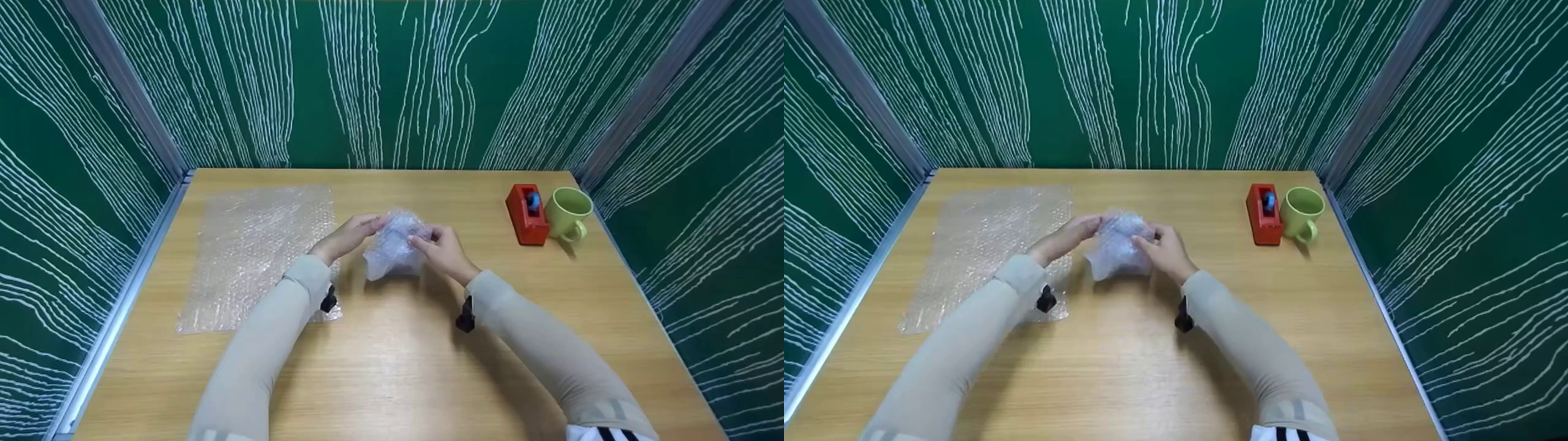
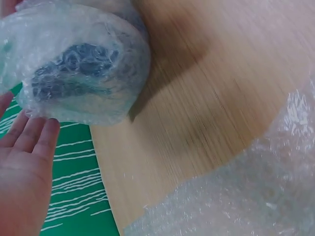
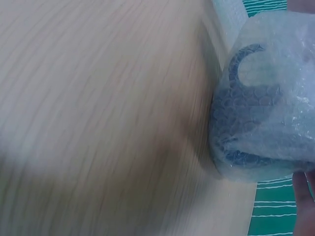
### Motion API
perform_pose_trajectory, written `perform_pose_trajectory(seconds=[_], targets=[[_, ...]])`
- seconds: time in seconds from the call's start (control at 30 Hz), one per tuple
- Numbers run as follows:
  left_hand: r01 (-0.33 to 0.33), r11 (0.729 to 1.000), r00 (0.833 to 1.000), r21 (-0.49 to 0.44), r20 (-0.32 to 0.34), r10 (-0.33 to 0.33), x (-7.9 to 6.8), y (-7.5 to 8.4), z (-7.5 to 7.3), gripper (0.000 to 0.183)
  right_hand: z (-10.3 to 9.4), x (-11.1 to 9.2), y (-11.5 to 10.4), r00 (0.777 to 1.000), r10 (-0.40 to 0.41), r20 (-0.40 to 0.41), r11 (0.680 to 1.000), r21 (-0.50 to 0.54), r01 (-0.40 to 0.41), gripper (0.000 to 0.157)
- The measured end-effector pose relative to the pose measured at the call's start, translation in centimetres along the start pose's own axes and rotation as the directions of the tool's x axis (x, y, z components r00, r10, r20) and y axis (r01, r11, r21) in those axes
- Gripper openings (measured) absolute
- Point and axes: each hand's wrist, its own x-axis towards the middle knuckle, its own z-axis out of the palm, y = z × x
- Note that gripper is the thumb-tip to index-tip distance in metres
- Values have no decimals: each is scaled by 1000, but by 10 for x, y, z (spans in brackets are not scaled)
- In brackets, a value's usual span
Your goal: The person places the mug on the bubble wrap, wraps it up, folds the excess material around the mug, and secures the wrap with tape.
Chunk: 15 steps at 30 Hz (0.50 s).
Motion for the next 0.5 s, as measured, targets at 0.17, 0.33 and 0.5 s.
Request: perform_pose_trajectory(seconds=[0.17,0.33,0.5], targets=[[6,1000,1000,-24,-19,-7,-1,4,4,44,2,1,1,999,-28,-39,1000,-2,28,32],[0,1000,999,-5,-53,0,-1,3,6,27,2,0,2,999,-23,-43,1000,19,24,31],[23,1000,991,-13,-133,-25,1,-5,6,22,3,1,5,998,5,-56,998,64,-1,30]])
